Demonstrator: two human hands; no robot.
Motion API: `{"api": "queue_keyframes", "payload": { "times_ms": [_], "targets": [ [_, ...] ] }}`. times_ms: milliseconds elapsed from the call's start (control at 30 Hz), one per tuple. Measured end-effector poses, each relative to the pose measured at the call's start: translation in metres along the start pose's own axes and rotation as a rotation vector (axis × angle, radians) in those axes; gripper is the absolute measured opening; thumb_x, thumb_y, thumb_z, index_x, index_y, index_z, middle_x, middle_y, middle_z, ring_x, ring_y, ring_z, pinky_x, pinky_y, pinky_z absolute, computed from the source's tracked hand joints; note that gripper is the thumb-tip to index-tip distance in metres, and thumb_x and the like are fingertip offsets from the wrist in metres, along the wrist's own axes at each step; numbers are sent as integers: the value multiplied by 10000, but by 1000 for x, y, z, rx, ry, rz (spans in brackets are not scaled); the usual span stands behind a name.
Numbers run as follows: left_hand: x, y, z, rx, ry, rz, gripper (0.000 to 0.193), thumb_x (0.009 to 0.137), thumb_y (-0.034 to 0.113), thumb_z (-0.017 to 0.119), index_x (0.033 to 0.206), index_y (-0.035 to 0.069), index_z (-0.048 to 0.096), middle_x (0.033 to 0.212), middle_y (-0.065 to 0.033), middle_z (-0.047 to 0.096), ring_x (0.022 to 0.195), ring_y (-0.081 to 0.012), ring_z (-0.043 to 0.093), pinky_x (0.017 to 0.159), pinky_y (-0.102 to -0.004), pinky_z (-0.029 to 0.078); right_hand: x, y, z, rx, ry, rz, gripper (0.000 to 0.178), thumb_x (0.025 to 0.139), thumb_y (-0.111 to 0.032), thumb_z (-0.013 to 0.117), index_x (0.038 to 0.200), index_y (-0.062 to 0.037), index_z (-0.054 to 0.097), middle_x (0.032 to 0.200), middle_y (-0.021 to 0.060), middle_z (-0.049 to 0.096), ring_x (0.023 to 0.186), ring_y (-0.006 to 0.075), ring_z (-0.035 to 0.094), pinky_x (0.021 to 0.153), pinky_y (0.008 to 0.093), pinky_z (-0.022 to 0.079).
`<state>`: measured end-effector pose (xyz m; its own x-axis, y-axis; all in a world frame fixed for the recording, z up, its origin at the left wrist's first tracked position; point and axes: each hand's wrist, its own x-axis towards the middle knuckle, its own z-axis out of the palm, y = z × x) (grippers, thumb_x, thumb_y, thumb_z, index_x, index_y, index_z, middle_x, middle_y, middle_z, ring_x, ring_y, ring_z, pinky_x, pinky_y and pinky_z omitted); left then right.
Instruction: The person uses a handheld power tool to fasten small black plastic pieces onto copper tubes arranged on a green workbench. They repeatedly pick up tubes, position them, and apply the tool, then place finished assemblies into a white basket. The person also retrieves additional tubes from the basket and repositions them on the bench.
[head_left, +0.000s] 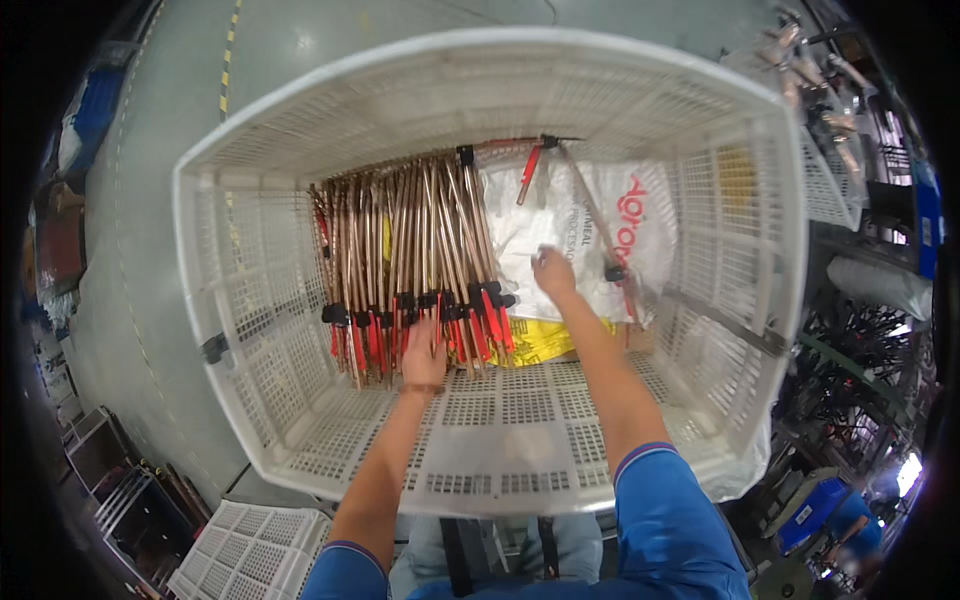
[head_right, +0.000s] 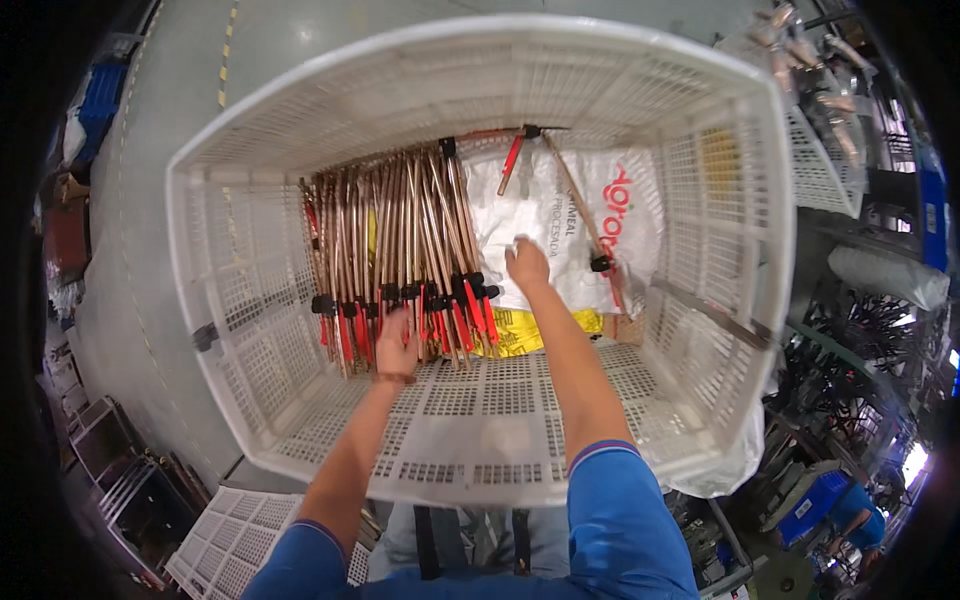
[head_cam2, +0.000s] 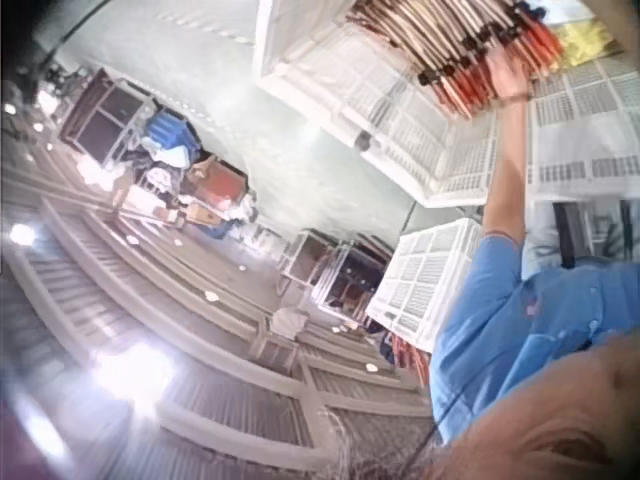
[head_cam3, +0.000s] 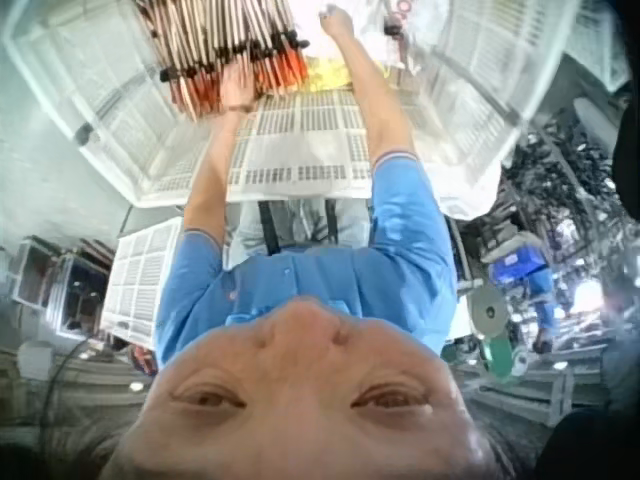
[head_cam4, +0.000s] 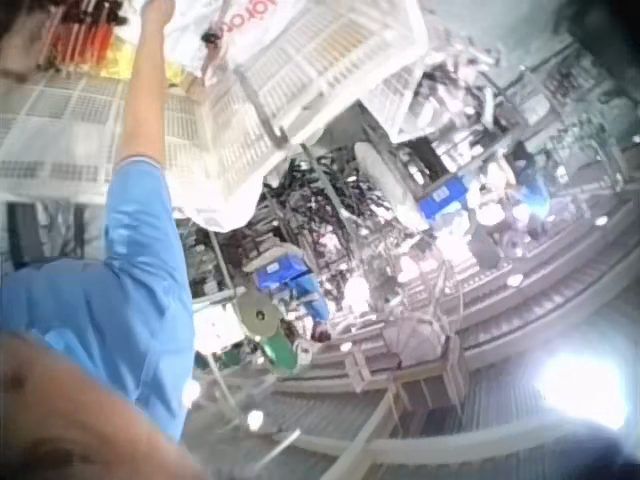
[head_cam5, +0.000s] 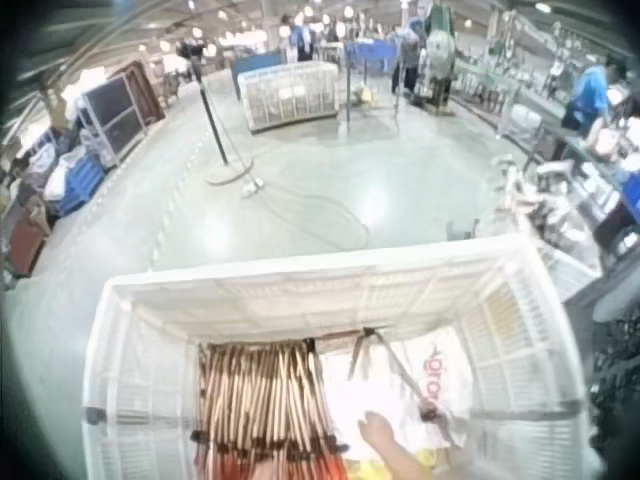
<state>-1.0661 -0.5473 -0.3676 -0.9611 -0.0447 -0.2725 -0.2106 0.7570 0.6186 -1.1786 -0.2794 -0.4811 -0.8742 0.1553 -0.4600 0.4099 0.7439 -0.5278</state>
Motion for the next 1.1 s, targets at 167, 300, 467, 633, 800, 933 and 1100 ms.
{"api": "queue_keyframes", "payload": {
  "times_ms": [167, 300, 467, 633, 800, 933, 1100],
  "targets": [
    [179, -21, 59, -56, -32, 46, 454, 815, 33, 597, 1252, 55, 475, 1297, -175, 473, 1000, -322, 596, 862, -389, 502, 151, 14, 72, 328, 240, 199, 709, 770, -427, 668, 1206, 107, 498, 1004, 254, 635, 914, 340, 635, 800, 386, 505],
    [263, -11, 93, -144, -116, 64, 452, 842, 78, 600, 1273, 32, 473, 1300, -153, 487, 1006, -281, 606, 884, -370, 496, 192, -9, 90, 1189, -40, 471, 267, 880, -206, 602, 1011, 17, 536, 812, 103, 610, 617, 158, 595, 548, 295, 489],
    [275, -16, 151, -342, -422, -426, 541, 871, 182, 634, 1341, 15, 423, 1290, -152, 539, 1187, -216, 515, 1030, -334, 394, 79, 32, 131, 695, 22, 138, 227, 909, -190, 504, 856, 12, 594, 679, 139, 647, 582, 188, 631, 525, 339, 483],
    [161, -11, 228, -424, -627, -603, 583, 759, 207, 752, 1222, -40, 497, 881, -140, 656, 864, -210, 634, 764, -343, 512, -153, 62, 132, 774, -735, 242, 301, 889, -290, 581, 1070, -50, 559, 802, 113, 630, 730, 260, 613, 677, 396, 498],
    [69, -52, 238, -852, -299, -813, 99, 901, 116, 598, 942, 26, 602, 676, 35, 514, 574, -65, 453, 522, -223, 384, 6, 30, 24, -114, -493, -171, 266, 843, -257, 625, 987, -34, 615, 952, 187, 647, 835, 345, 633, 756, 436, 514],
    [69, -25, 195, -1075, -326, -698, 97, 913, 146, 591, 882, 55, 587, 667, 41, 507, 558, -40, 446, 504, -202, 386, 221, -10, -3, -462, 572, -801, 434, 788, -124, 616, 1204, -50, 521, 1138, 174, 558, 979, 339, 577, 854, 436, 464],
    [66, -51, 147, -975, -77, -721, 62, 896, 101, 599, 854, 61, 575, 597, 32, 505, 490, -49, 446, 454, -209, 376, 259, -37, 33, -715, 504, -514, 352, 843, -92, 486, 1192, -74, 533, 1169, 125, 560, 1086, 284, 546, 941, 419, 412]
  ]
}}
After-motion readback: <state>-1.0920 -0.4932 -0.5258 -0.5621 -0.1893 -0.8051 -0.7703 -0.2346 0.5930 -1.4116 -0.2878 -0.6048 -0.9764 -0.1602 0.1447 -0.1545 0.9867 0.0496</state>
